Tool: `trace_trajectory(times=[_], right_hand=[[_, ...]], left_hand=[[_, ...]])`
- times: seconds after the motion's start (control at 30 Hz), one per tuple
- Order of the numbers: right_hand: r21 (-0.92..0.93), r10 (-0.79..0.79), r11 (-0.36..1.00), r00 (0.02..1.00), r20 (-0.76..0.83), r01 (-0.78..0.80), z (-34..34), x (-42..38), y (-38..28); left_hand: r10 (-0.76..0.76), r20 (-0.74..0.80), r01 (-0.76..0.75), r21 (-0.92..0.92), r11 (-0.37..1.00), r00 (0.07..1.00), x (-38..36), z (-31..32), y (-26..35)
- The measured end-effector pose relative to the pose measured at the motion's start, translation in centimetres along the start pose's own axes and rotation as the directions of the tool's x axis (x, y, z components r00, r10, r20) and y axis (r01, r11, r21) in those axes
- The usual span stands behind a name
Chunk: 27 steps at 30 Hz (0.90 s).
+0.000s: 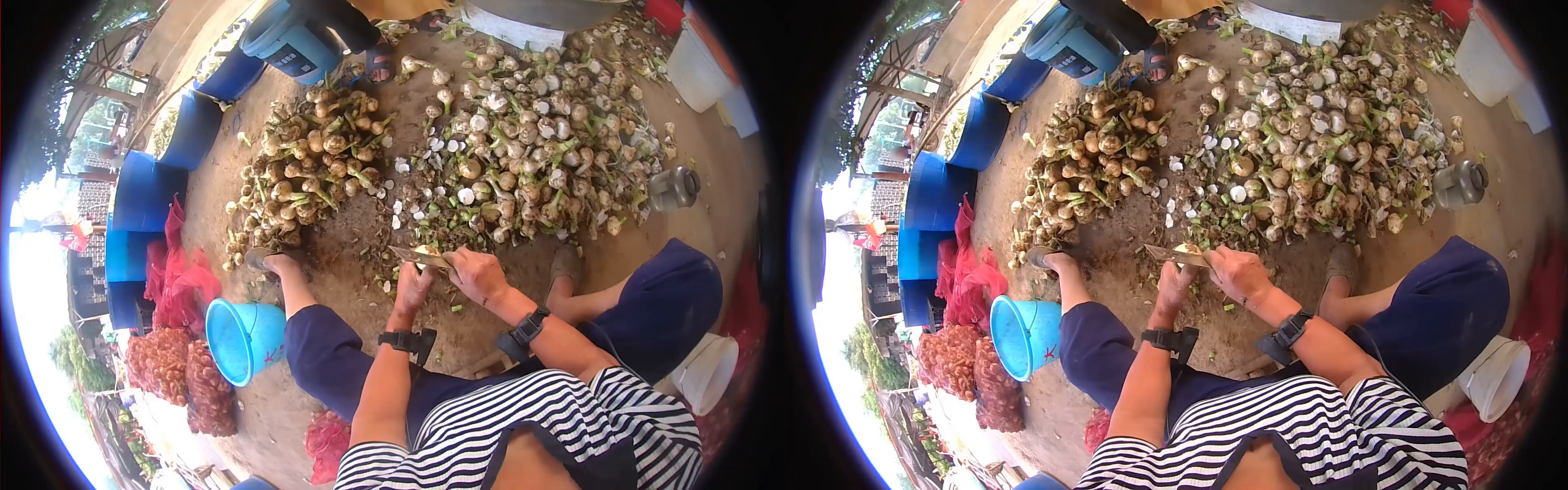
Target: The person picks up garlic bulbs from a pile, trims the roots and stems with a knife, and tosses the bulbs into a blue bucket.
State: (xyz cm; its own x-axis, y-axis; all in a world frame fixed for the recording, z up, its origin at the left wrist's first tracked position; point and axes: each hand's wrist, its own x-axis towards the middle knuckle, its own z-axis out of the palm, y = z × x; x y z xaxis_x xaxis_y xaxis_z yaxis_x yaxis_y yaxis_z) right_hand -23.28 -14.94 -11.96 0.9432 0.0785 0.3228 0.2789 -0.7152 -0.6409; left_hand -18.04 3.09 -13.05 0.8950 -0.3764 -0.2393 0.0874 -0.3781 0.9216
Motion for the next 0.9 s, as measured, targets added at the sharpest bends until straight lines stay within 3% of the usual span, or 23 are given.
trace_trajectory(times=[0.1, 0.17, 0.2, 0.27, 0.3, 0.33, 0.37, 0.4, 0.5, 0.53, 0.6, 0.63, 0.73, 0.77, 0.87, 0.9], right_hand=[[-0.021, -0.021, 1.0, 1.0, -0.024, 0.02, -0.2, -0.9, 0.0], [-0.17, 0.193, 0.97, 0.976, 0.099, -0.174, 2.6, -2.2, 2.9], [-0.25, 0.299, 0.933, 0.943, 0.143, -0.258, 3.5, -2.7, 4.7], [-0.162, 0.531, 0.847, 0.817, 0.226, -0.506, 2.6, -4.9, 7.8], [-0.058, 0.563, 0.823, 0.801, 0.204, -0.564, 1.7, -4.9, 7.4], [-0.038, 0.552, 0.829, 0.807, 0.21, -0.557, 0.8, -4.3, 6.4], [-0.016, 0.535, 0.838, 0.816, 0.218, -0.546, 0.1, -3.5, 5.3], [0.008, 0.516, 0.847, 0.825, 0.231, -0.532, -0.1, -3.0, 4.5], [0.063, 0.398, 0.909, 0.903, 0.164, -0.412, 0.1, -2.2, 3.0], [0.074, 0.374, 0.919, 0.916, 0.146, -0.387, -0.4, -1.6, 2.0], [0.137, 0.262, 0.956, 0.965, -0.002, -0.259, -1.4, 0.2, 0.3], [0.158, 0.207, 0.968, 0.975, -0.077, -0.193, -2.2, 1.2, -0.5], [0.232, 0.116, 0.971, 0.96, -0.254, -0.056, -5.1, 3.6, -2.7], [0.25, 0.095, 0.968, 0.944, -0.316, -0.014, -5.2, 3.8, -2.9], [0.181, 0.135, 0.977, 0.986, -0.101, -0.115, -1.6, 2.0, 0.2], [-0.058, 0.282, 0.959, 0.912, 0.299, -0.277, -0.1, 0.4, 2.6]], left_hand=[[0.019, -0.048, -0.022, -0.071, 0.997, 0.999, -1.5, 0.7, 0.8], [0.006, -0.133, -0.033, -0.205, 0.978, 0.991, -3.4, 1.9, 3.5], [0.047, 0.022, -0.042, -0.183, 0.982, 0.999, -4.1, 1.9, 5.7], [0.179, -0.043, -0.184, -0.215, 0.959, 0.983, -4.5, 2.6, 7.2], [0.129, 0.044, -0.102, -0.398, 0.912, 0.991, -4.4, 2.0, 8.0], [0.138, 0.088, -0.09, -0.416, 0.905, 0.987, -4.3, 1.4, 9.0], [0.267, 0.045, -0.268, 0.026, 0.963, 0.963, -3.9, -0.2, 7.8], [0.389, 0.058, -0.37, 0.466, 0.804, 0.919, -3.6, -1.4, 7.3], [0.124, -0.109, -0.124, 0.005, 0.992, 0.986, -4.7, -2.1, 5.8], [0.042, -0.16, -0.073, -0.195, 0.978, 0.986, -4.9, -2.0, 4.8], [-0.142, -0.202, 0.001, -0.573, 0.819, 0.969, -4.9, -1.1, 2.7], [-0.222, -0.205, 0.038, -0.646, 0.762, 0.953, -4.9, -0.8, 2.8], [-0.182, -0.235, -0.072, -0.777, 0.626, 0.955, -4.2, 0.6, 2.9], [-0.184, -0.243, -0.071, -0.763, 0.642, 0.952, -3.8, 0.7, 2.7], [-0.194, -0.195, -0.049, -0.816, 0.575, 0.961, -2.4, 0.5, 2.1], [-0.171, -0.202, -0.069, -0.816, 0.574, 0.964, -2.2, 0.7, 3.5]])
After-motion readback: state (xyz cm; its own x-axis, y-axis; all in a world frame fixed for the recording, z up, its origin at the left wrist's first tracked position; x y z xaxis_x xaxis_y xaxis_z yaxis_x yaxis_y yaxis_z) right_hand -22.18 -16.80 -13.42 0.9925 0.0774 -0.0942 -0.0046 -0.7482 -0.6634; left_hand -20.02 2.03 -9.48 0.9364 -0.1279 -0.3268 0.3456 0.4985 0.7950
